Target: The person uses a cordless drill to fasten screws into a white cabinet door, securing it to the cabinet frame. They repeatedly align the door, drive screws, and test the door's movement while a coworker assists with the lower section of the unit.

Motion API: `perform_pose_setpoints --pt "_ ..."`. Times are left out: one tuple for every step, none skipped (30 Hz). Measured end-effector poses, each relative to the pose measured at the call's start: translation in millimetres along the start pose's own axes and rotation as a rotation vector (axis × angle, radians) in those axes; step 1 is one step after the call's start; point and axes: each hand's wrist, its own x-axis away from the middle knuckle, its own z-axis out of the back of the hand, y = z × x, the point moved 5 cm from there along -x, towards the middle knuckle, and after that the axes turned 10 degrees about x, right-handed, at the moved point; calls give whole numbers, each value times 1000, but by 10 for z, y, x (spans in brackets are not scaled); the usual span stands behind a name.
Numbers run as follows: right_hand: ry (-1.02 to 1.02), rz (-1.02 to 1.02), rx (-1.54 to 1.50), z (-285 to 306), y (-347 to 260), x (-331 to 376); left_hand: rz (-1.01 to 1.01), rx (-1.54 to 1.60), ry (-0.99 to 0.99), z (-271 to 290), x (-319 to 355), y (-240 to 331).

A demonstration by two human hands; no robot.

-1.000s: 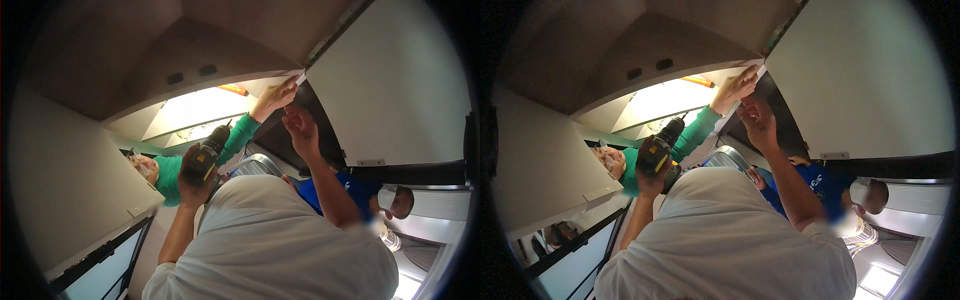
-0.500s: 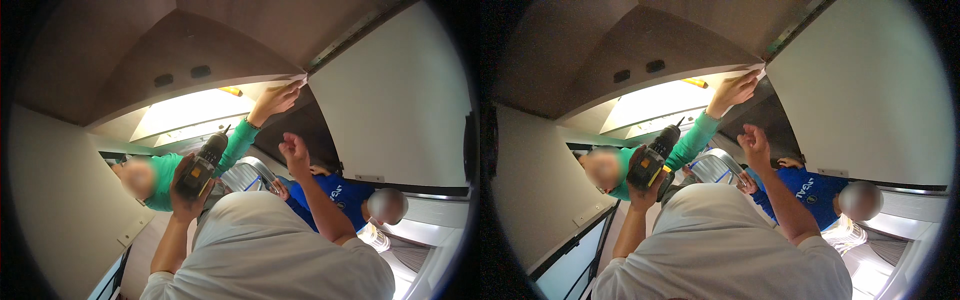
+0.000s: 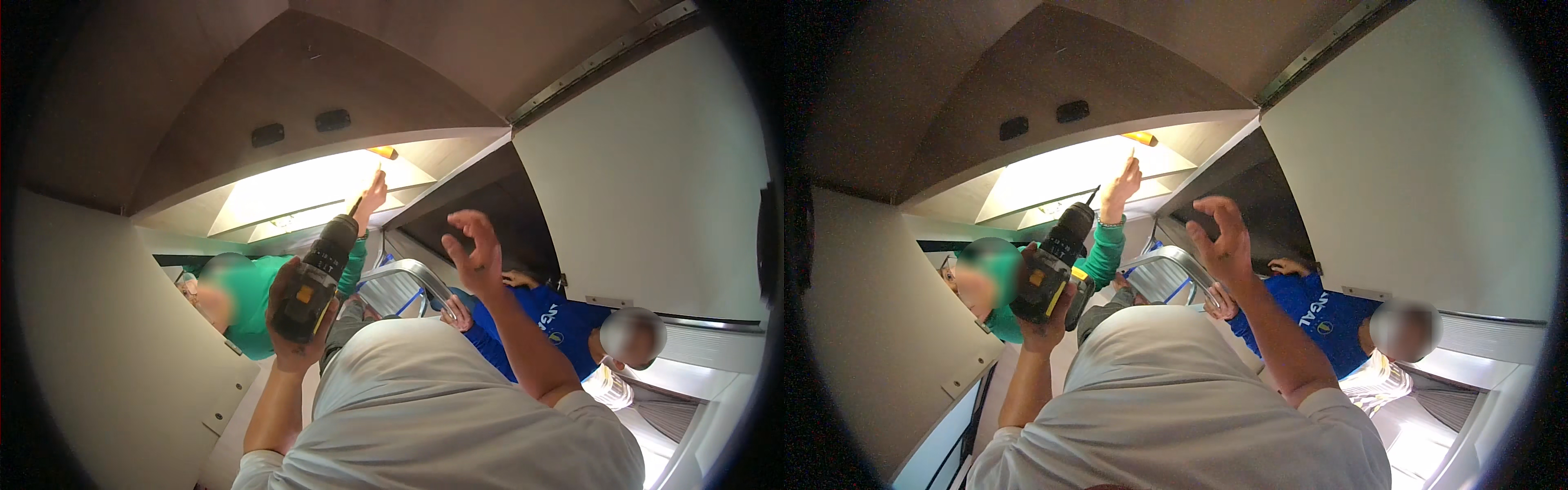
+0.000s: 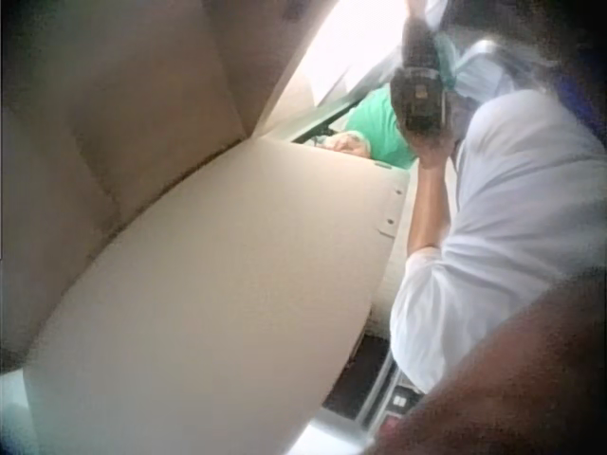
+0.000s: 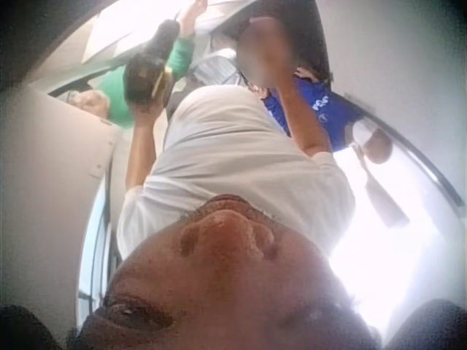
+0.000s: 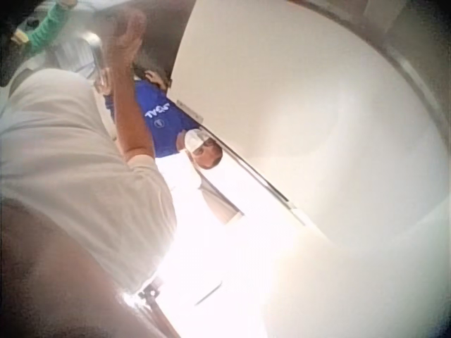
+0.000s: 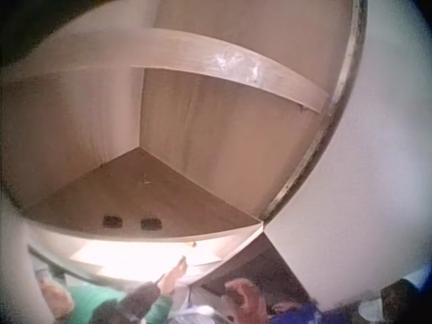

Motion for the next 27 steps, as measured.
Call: perform_pose_setpoints --pt "50 62 22 35 -99 -150 -10 -35 -8 10 -42 20" --pt "98 127 44 60 -194 -296 -52 -32 6 14 -71 32" --pt "150 191 65 74 -284 -413 -96 -30 17 16 -110 44" --pt "154 230 65 50 -347 -515 -140 -29 28 23 -141 59" --pt "157 268 67 22 -408 -599 -143 -34 32 38 -170 63" --pt "160 307 74 14 -492 -645 -148 -34 38 52 -197 72" --pt "156 324 62 12 -608 -674 -152 -34 44 68 -224 81" --pt "147 345 45 -10 -723 -712 -152 -31 45 80 -240 75" --pt "139 366 28 -29 -800 -741 -151 -29 45 98 -257 67" --pt "136 383 59 -48 -836 -765 -151 -26 46 111 -273 59" --pt "133 399 92 -64 -863 -790 -145 -16 52 124 -288 47" --pt "130 414 124 -81 -877 -819 -140 -5 58 135 -299 37" --pt "137 420 123 -107 -852 -862 -134 6 65 148 -308 24" --pt "165 418 169 -111 -837 -918 -117 -8 52 154 -321 4" --pt "194 416 215 -117 -823 -984 -99 -22 40 166 -328 -18" --pt "222 414 261 -121 -801 -1061 -82 -36 27 168 -340 -36" --pt "182 385 284 -200 -689 -1149 -77 -33 39 175 -345 -34" --pt "191 375 309 -253 -625 -1208 -74 -30 51 182 -356 -36" --pt "199 365 334 -302 -578 -1257 -71 -27 63 183 -367 -35" --pt "205 358 356 -332 -557 -1287 -67 -25 76 191 -377 -25" --pt "204 365 385 -341 -554 -1293 -62 -22 88 196 -387 -10" --pt "204 373 414 -346 -552 -1296 -58 -19 100 197 -395 1" --pt "204 380 440 -361 -554 -1296 -53 -21 109 202 -405 11" --pt "203 383 446 -372 -544 -1294 -49 -24 118 204 -418 20" --pt "202 387 451 -384 -529 -1289 -44 -26 127 211 -424 24" --pt "205 389 457 -383 -501 -1289 -1 -30 125 231 -415 -32" --pt "216 397 473 -387 -473 -1286 40 -29 122 275 -375 -152"
